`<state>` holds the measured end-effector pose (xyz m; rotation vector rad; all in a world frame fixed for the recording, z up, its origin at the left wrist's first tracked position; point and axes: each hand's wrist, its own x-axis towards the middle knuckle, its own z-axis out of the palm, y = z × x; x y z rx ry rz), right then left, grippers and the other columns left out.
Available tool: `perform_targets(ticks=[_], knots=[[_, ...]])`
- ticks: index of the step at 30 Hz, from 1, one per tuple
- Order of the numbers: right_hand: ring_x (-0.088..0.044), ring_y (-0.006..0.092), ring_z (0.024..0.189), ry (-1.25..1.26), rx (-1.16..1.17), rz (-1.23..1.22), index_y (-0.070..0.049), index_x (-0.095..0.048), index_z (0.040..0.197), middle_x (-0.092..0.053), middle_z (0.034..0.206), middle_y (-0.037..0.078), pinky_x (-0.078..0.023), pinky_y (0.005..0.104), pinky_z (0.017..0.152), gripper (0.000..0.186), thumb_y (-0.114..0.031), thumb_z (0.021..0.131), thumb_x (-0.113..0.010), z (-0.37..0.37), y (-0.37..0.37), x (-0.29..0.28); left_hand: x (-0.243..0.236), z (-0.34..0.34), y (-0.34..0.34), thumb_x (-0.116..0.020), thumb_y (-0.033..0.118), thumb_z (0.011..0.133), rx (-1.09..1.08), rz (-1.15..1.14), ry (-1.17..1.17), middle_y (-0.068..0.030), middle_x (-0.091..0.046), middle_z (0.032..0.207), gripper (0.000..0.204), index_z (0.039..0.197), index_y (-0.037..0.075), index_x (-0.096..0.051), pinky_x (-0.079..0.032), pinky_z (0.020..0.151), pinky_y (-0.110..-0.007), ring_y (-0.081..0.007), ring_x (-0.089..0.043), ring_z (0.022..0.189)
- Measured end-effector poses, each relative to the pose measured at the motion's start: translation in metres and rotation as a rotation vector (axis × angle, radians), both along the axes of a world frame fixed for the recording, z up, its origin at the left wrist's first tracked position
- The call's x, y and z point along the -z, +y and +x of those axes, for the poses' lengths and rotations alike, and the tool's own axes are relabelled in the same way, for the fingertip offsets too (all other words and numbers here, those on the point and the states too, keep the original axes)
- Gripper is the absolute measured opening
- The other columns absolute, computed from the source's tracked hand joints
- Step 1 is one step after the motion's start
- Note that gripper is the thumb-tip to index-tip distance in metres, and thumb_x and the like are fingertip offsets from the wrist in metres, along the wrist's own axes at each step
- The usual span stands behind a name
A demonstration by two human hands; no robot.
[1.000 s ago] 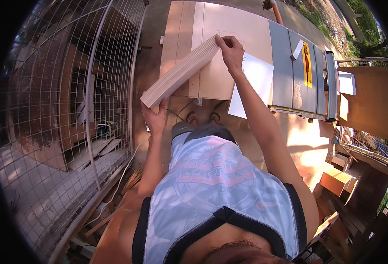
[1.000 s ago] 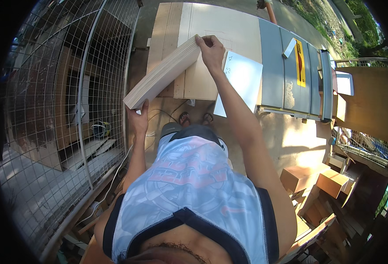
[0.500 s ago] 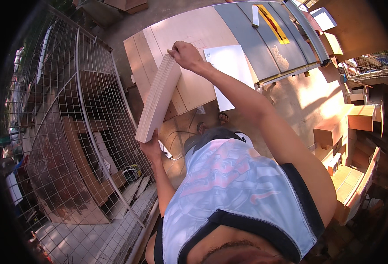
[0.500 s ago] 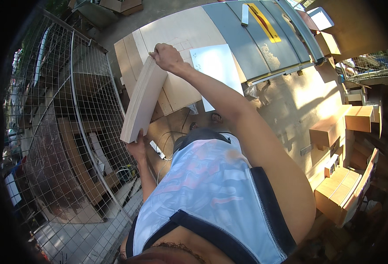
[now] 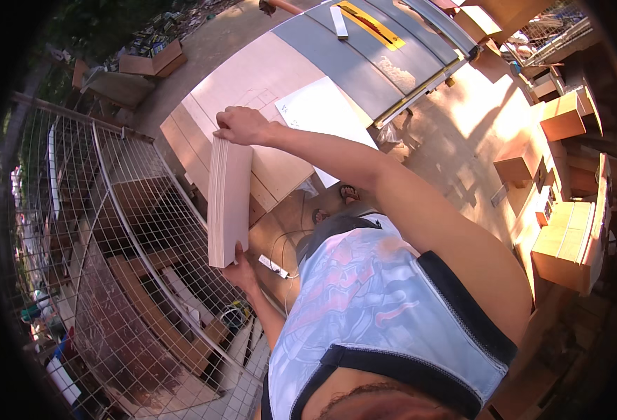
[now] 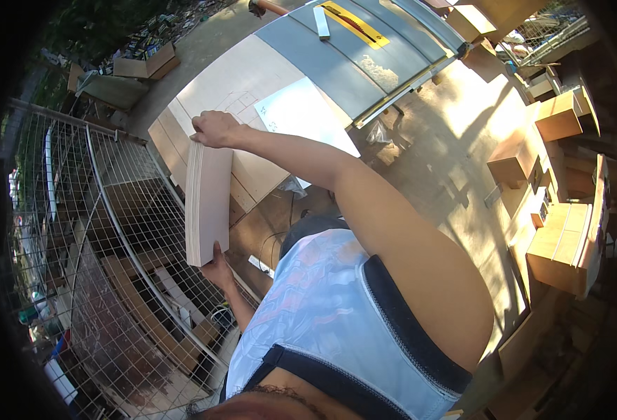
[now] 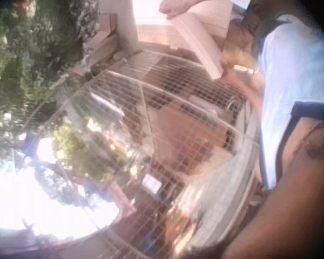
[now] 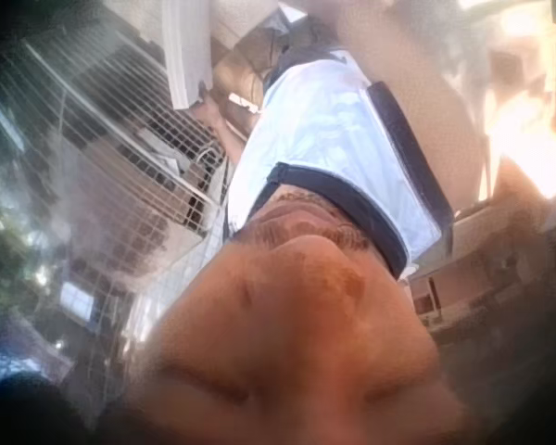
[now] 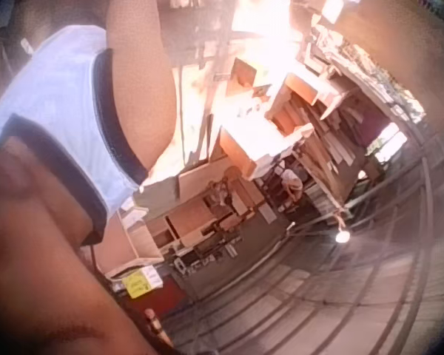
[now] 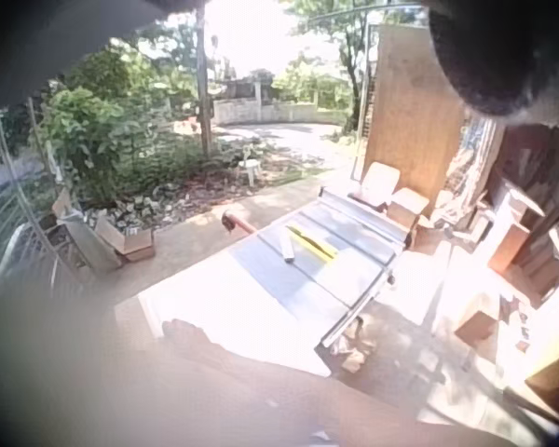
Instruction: The person uses a table saw to cut white rectangular boards into smaller pieces. They align each board against the saw fence, push it through the blade, and then stack the cut pieces on the table. The person also handles a plastic bag and organizes the cut boards.
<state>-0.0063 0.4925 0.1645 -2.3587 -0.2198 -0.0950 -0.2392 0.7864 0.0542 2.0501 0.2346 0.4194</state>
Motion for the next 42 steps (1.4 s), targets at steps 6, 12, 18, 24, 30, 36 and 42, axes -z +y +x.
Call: perform_targets(ticks=[6,12,18,24,30,36,42], knots=[[-0.062,0.0367,0.110,-0.119,-0.050,-0.119,-0.009,-0.068,0.104,-0.063,0.110,0.018,-0.053,0.0481,0.089,0.022,-0.026,0.090,-0.065,0.012,-0.004,0.004,-0.036,0.002,-0.029,-0.078,0.025,0.090,0.024,0.012,0.145,-0.0296,-0.061,0.130,0.063,0.134,-0.013,-0.051,-0.053,0.098,-0.047,-0.0396,-0.063,0.117],[-0.062,0.0340,0.106,-0.284,-0.052,-0.266,-0.011,-0.069,0.100,-0.061,0.106,0.015,-0.056,0.0449,0.078,0.017,-0.020,0.087,-0.063,0.002,0.008,-0.002,-0.023,0.000,-0.015,-0.078,0.029,0.090,-0.004,0.099,0.233,-0.0300,-0.059,0.134,0.069,0.136,-0.011,-0.048,-0.054,0.097,-0.048,-0.0410,-0.062,0.118],[-0.061,0.0293,0.107,-0.423,-0.030,-0.298,-0.010,-0.065,0.095,-0.061,0.103,0.012,-0.056,0.0414,0.076,0.014,-0.021,0.090,-0.059,-0.005,0.011,-0.004,-0.006,0.007,-0.014,-0.078,0.029,0.089,0.017,0.086,0.147,-0.0303,-0.060,0.132,0.069,0.136,-0.011,-0.048,-0.054,0.097,-0.049,-0.0415,-0.063,0.117],[-0.056,0.0277,0.118,-0.196,0.406,-0.070,-0.003,-0.059,0.109,-0.062,0.108,0.013,-0.053,0.0450,0.087,0.040,-0.040,0.094,-0.060,0.011,-0.036,-0.008,-0.037,-0.002,-0.022,-0.079,0.028,0.089,-0.003,0.126,0.140,-0.0315,-0.062,0.128,0.068,0.135,-0.011,-0.050,-0.054,0.097,-0.050,-0.0424,-0.063,0.115],[-0.052,0.0347,0.132,0.255,-0.207,0.404,-0.001,-0.051,0.140,-0.054,0.144,0.020,-0.048,0.0429,0.105,0.090,-0.060,0.078,-0.078,0.005,-0.046,0.051,-0.039,-0.004,-0.025,-0.080,0.025,0.088,0.016,-0.003,0.117,-0.0308,-0.062,0.128,0.064,0.131,-0.014,-0.054,-0.054,0.097,-0.049,-0.0402,-0.064,0.114],[-0.066,0.0302,0.114,0.168,-0.389,0.489,-0.007,-0.069,0.123,-0.070,0.122,0.017,-0.052,0.0412,0.093,0.075,-0.055,0.069,-0.087,0.012,-0.025,0.082,-0.026,0.003,-0.015,-0.079,0.027,0.089,0.043,0.057,0.082,-0.0293,-0.063,0.127,0.063,0.131,-0.013,-0.054,-0.054,0.095,-0.048,-0.0385,-0.065,0.112],[-0.069,0.0342,0.102,0.150,-0.232,0.391,-0.005,-0.073,0.113,-0.074,0.106,0.016,-0.053,0.0422,0.088,0.071,-0.062,0.072,-0.081,0.022,0.004,0.062,-0.025,-0.001,-0.018,-0.076,0.035,0.093,-0.034,0.064,0.056,-0.0291,-0.063,0.124,0.067,0.133,-0.013,-0.051,-0.055,0.090,-0.046,-0.0370,-0.065,0.108]])
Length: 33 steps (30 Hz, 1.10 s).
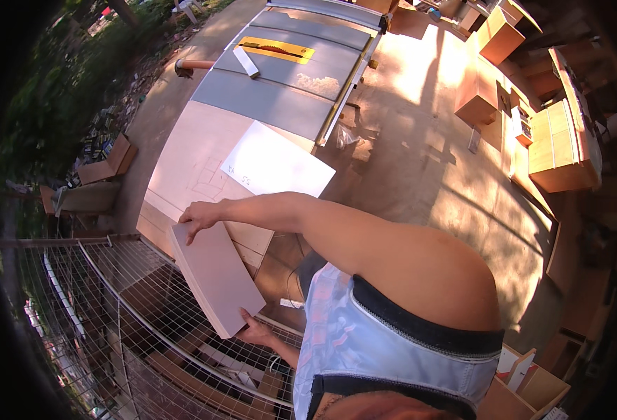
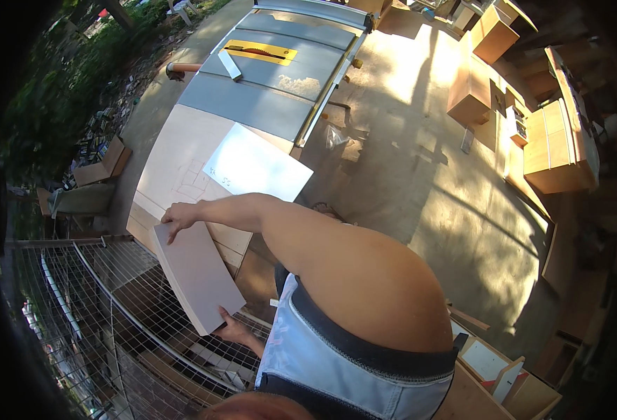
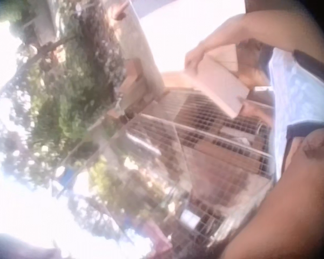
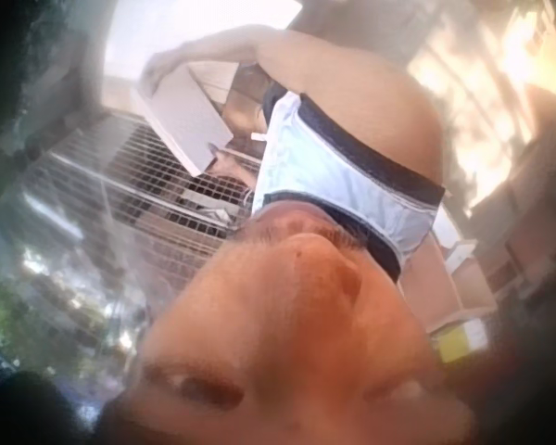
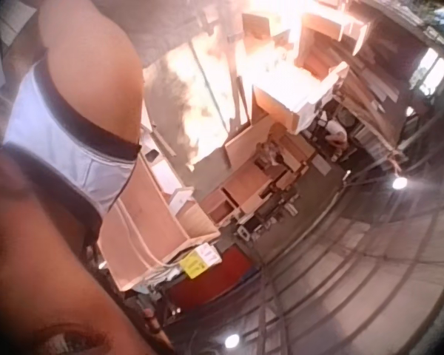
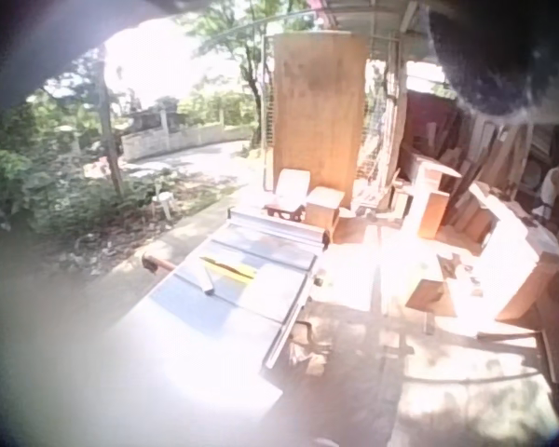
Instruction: The person uses a table saw to cut white rectangular boards into smaller pieces. They align each board against the saw fence, push it through the blade, and then stack the cut pieces on the table. The person also handles a plastic bag and organizes the cut boards.
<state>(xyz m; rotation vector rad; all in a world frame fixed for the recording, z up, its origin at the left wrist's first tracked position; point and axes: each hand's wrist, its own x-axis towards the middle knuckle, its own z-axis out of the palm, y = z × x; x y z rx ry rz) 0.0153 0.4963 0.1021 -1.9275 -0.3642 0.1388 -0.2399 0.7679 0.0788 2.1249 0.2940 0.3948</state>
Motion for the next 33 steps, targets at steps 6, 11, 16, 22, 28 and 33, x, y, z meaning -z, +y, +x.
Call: perform_targets(ticks=[6,11,16,22,28,33], knots=[[-0.068,0.0402,0.101,0.006,0.034,-0.337,-0.005,-0.074,0.105,-0.072,0.101,0.022,-0.056,0.0454,0.084,0.065,-0.059,0.070,-0.081,0.007,0.050,-0.017,0.035,-0.019,-0.011,-0.073,0.035,0.095,0.036,-0.884,0.243,-0.0225,-0.060,0.128,0.066,0.137,-0.009,-0.047,-0.060,0.087,-0.043,-0.0306,-0.064,0.106],[-0.068,0.0356,0.099,-0.106,0.047,-0.544,-0.004,-0.076,0.091,-0.073,0.093,0.019,-0.056,0.0460,0.081,0.053,-0.053,0.074,-0.080,0.007,0.083,0.047,0.092,-0.032,-0.016,-0.070,0.034,0.096,-0.084,-1.261,0.442,-0.0179,-0.057,0.135,0.063,0.146,0.005,-0.044,-0.055,0.100,-0.053,-0.0352,-0.059,0.121],[-0.064,0.0336,0.108,-0.106,0.043,-0.629,-0.003,-0.072,0.107,-0.071,0.106,0.018,-0.050,0.0444,0.095,0.053,-0.048,0.080,-0.078,-0.001,0.089,0.063,0.084,-0.035,-0.046,-0.064,0.034,0.100,-0.038,-1.349,0.447,-0.0189,-0.048,0.144,0.064,0.149,0.002,-0.038,-0.049,0.110,-0.054,-0.0340,-0.051,0.131],[-0.055,0.0334,0.123,-0.282,0.282,-0.320,-0.006,-0.063,0.124,-0.063,0.122,0.017,-0.038,0.0458,0.111,0.047,-0.039,0.091,-0.070,-0.049,0.055,0.045,0.074,-0.025,-0.072,-0.063,0.039,0.100,0.040,-1.381,0.425,-0.0190,-0.048,0.142,0.066,0.146,-0.002,-0.039,-0.048,0.110,-0.047,-0.0319,-0.052,0.127],[-0.059,0.0295,0.117,-0.008,0.638,-0.063,-0.004,-0.064,0.118,-0.065,0.116,0.013,-0.047,0.0417,0.101,0.033,-0.028,0.096,-0.064,-0.217,-0.106,0.043,0.065,-0.013,-0.093,-0.056,0.042,0.104,-0.037,-1.266,0.629,-0.0194,-0.051,0.135,0.063,0.141,-0.007,-0.041,-0.047,0.111,-0.045,-0.0315,-0.051,0.125],[-0.071,0.0251,0.093,0.332,1.204,-0.116,-0.003,-0.070,0.107,-0.074,0.098,0.012,-0.056,0.0383,0.082,0.025,-0.024,0.093,-0.067,-0.420,-0.238,0.083,0.013,-0.003,-0.112,-0.043,0.029,0.109,0.044,-1.303,0.950,-0.0246,-0.049,0.143,0.055,0.145,-0.012,-0.038,-0.042,0.114,-0.040,-0.0300,-0.049,0.133]])
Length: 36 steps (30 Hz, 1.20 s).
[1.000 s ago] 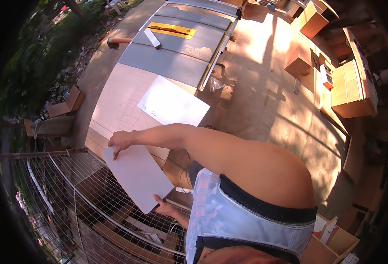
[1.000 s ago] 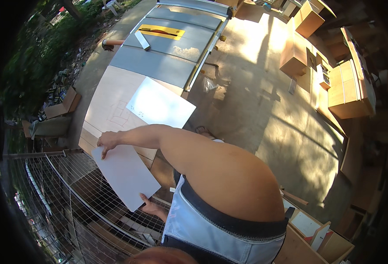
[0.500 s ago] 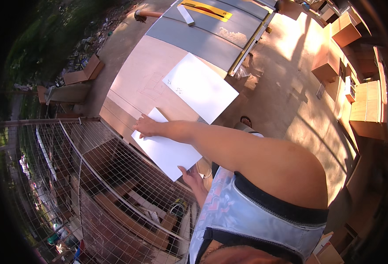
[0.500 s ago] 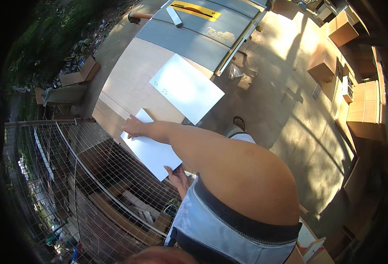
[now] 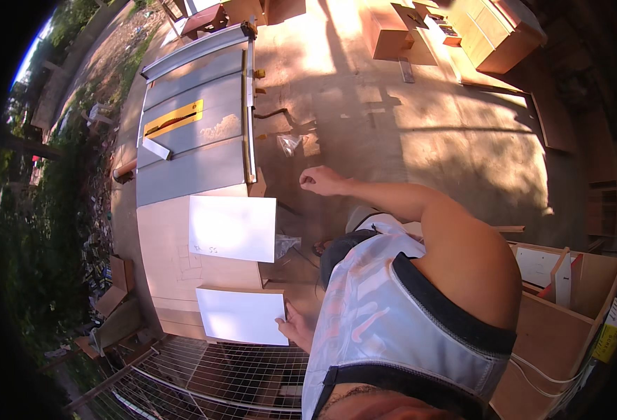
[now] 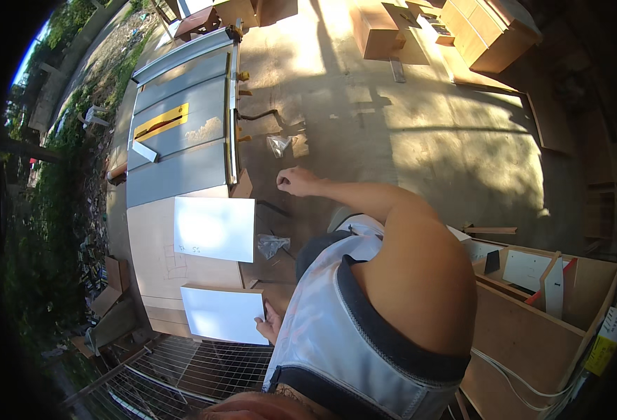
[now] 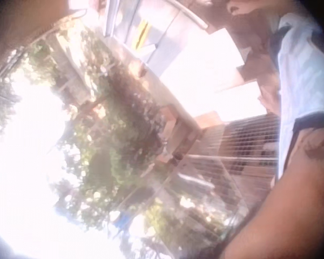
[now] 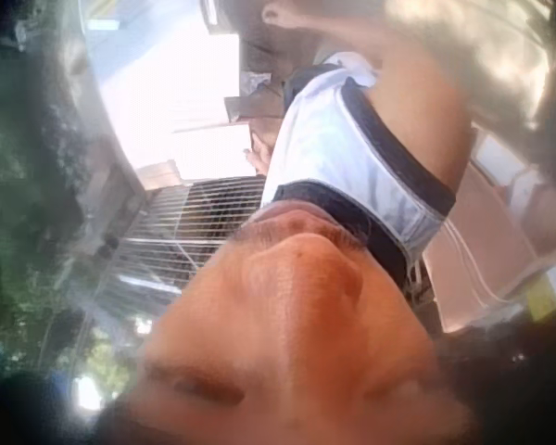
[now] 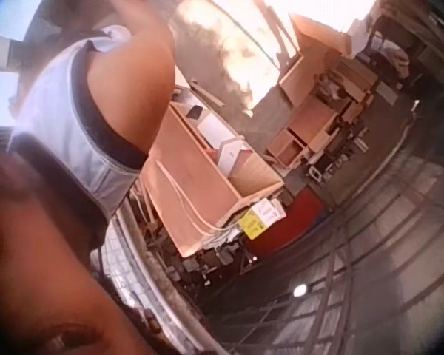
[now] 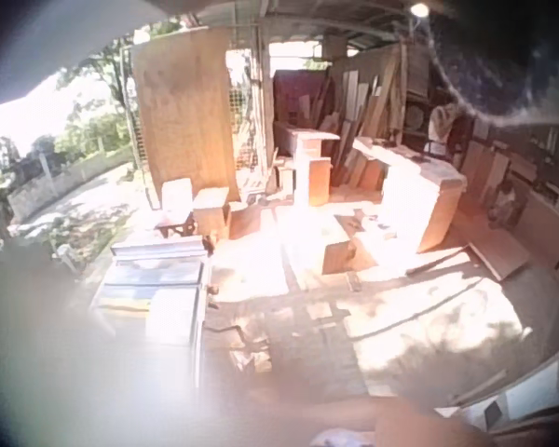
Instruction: The person uses a table saw to cut white rectangular boards into smaller pieces. They align each board against the saw fence, push it through the blade, and then stack the cut pieces on the table. The person also handles a plastic bag and organizes the cut boards.
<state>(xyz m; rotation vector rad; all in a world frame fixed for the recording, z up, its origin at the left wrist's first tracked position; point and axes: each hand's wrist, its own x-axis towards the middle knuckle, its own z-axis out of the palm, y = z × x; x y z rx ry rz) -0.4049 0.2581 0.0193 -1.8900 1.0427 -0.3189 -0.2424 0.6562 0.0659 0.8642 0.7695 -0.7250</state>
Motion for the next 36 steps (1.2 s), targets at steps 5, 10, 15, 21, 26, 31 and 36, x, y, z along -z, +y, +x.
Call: perform_targets(ticks=[5,10,15,21,26,31,36], knots=[[-0.072,0.0242,0.094,0.036,0.665,0.020,-0.007,-0.073,0.104,-0.076,0.099,0.009,-0.056,0.0375,0.083,0.025,-0.027,0.090,-0.071,-0.197,-0.038,0.055,0.049,0.043,0.059,-0.049,0.028,0.105,0.711,-0.066,-0.467,-0.0182,-0.058,0.139,0.055,0.142,-0.013,-0.045,-0.042,0.111,-0.037,-0.0297,-0.056,0.126],[-0.072,0.0287,0.092,0.208,0.978,0.232,-0.009,-0.075,0.104,-0.076,0.099,0.011,-0.056,0.0404,0.086,0.030,-0.033,0.088,-0.071,-0.338,0.023,0.119,0.069,0.040,-0.039,-0.050,0.033,0.104,1.118,0.245,-0.294,-0.0175,-0.058,0.139,0.056,0.141,-0.009,-0.047,-0.043,0.109,-0.038,-0.0298,-0.057,0.126],[-0.071,0.0330,0.099,0.334,0.934,0.568,-0.006,-0.074,0.107,-0.075,0.106,0.016,-0.055,0.0429,0.089,0.038,-0.038,0.086,-0.071,-0.422,0.096,0.159,0.074,-0.002,-0.171,-0.052,0.037,0.103,1.520,0.508,-0.339,-0.0168,-0.059,0.138,0.058,0.141,-0.006,-0.048,-0.044,0.106,-0.039,-0.0299,-0.057,0.125],[-0.071,0.0347,0.099,0.230,1.292,0.618,-0.004,-0.074,0.107,-0.074,0.103,0.019,-0.055,0.0438,0.089,0.042,-0.041,0.087,-0.070,-0.460,0.142,0.153,0.098,-0.075,-0.318,-0.054,0.042,0.101,1.981,0.557,-0.427,-0.0159,-0.060,0.138,0.059,0.140,-0.002,-0.051,-0.044,0.103,-0.040,-0.0300,-0.058,0.125],[-0.071,0.0349,0.100,0.116,1.584,0.509,-0.003,-0.074,0.102,-0.074,0.102,0.018,-0.055,0.0433,0.089,0.042,-0.042,0.087,-0.071,-0.470,0.148,0.149,0.118,-0.129,-0.424,-0.055,0.047,0.100,2.305,0.595,-0.515,-0.0151,-0.060,0.137,0.060,0.140,0.002,-0.053,-0.045,0.101,-0.041,-0.0301,-0.058,0.125],[-0.073,0.0314,0.091,0.155,1.768,0.474,-0.003,-0.074,0.099,-0.075,0.095,0.016,-0.056,0.0410,0.084,0.041,-0.042,0.087,-0.071,-0.456,0.162,0.163,0.131,-0.184,-0.545,-0.057,0.051,0.099,2.562,0.588,-0.637,-0.0144,-0.061,0.137,0.061,0.139,0.005,-0.055,-0.046,0.098,-0.042,-0.0302,-0.058,0.125],[-0.072,0.0182,0.071,-0.069,1.901,0.627,0.000,-0.074,0.099,-0.076,0.085,0.010,-0.057,0.0343,0.072,0.039,-0.038,0.090,-0.073,-0.429,0.152,0.150,0.029,-0.341,-0.694,-0.057,0.057,0.098,2.660,-0.069,-1.149,-0.0151,-0.060,0.138,0.067,0.141,0.005,-0.054,-0.045,0.101,-0.045,-0.0325,-0.058,0.126]])
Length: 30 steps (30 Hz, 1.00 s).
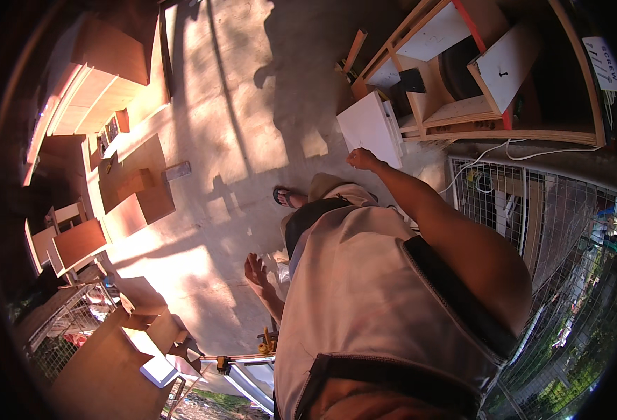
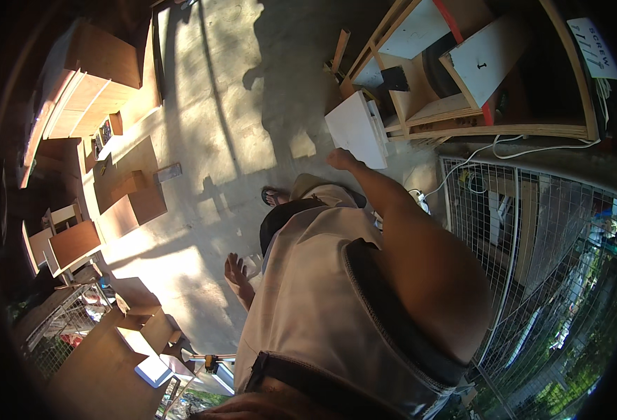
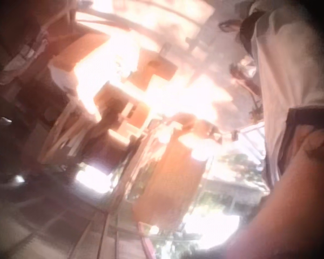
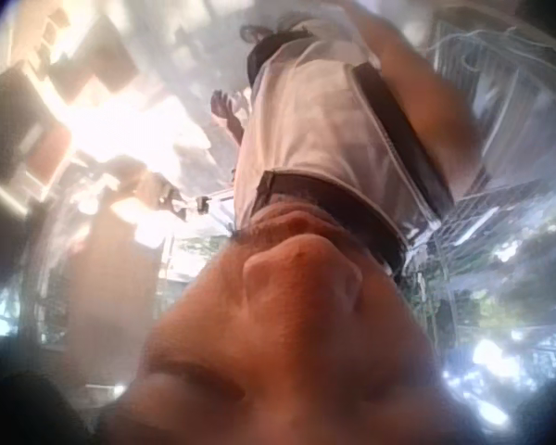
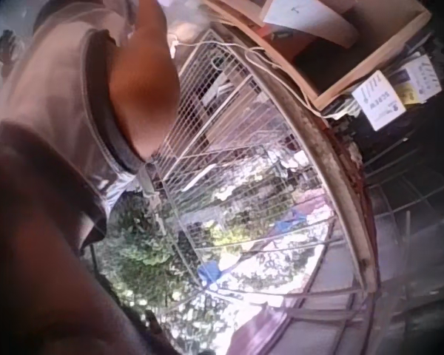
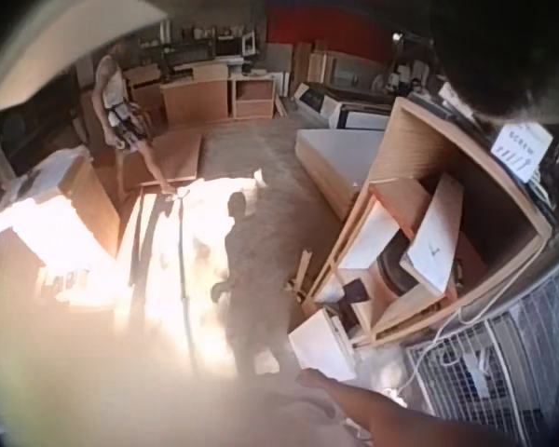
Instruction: The person uses a table saw to cut white rectangular boards into smaller pieces. They align each board against the saw fence, push it through the blade, and then stack the cut pieces on the table. The person also handles a plastic bag and organizes the cut boards.
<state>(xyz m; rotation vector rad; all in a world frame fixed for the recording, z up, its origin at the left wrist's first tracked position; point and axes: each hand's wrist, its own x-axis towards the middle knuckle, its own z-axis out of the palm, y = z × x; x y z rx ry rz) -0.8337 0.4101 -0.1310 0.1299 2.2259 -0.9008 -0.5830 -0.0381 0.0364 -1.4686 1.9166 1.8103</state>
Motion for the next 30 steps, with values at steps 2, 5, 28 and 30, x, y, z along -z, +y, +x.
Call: perform_targets(ticks=[2,5,28,30], knots=[[-0.071,0.0167,0.070,0.015,0.141,-0.073,0.000,-0.073,0.099,-0.075,0.084,0.009,-0.057,0.0334,0.070,0.038,-0.038,0.091,-0.072,0.015,-0.004,0.000,-0.072,-0.089,-0.041,-0.053,0.064,0.097,0.379,-0.178,0.460,-0.0170,-0.053,0.147,0.079,0.146,0.002,-0.048,-0.038,0.111,-0.050,-0.0354,-0.051,0.134],[-0.071,0.0186,0.069,-0.009,0.319,-0.082,-0.002,-0.074,0.099,-0.075,0.081,0.009,-0.057,0.0350,0.070,0.039,-0.040,0.091,-0.071,0.042,-0.008,0.001,-0.208,-0.226,-0.021,-0.052,0.038,0.106,0.493,-0.247,0.800,-0.0199,-0.053,0.143,0.057,0.145,-0.003,-0.046,-0.038,0.113,-0.047,-0.0305,-0.053,0.130],[-0.014,0.0479,0.151,-0.066,0.865,0.674,-0.015,-0.013,0.162,-0.005,0.165,0.029,-0.031,0.0640,0.113,0.094,-0.035,0.090,-0.070,0.021,0.080,0.105,0.005,-0.435,0.282,-0.064,0.018,0.100,1.352,0.108,0.219,-0.0165,-0.070,0.119,0.031,0.127,0.004,-0.062,-0.053,0.094,-0.039,-0.0282,-0.069,0.108],[-0.002,0.0507,0.153,-0.114,0.892,0.673,-0.018,0.001,0.163,0.010,0.164,0.032,-0.025,0.0678,0.114,0.105,-0.032,0.089,-0.072,0.016,0.061,0.106,0.078,-0.433,0.300,-0.065,0.020,0.099,1.584,-0.081,0.346,-0.0144,-0.067,0.124,0.040,0.135,0.005,-0.057,-0.054,0.092,-0.040,-0.0270,-0.068,0.109]])
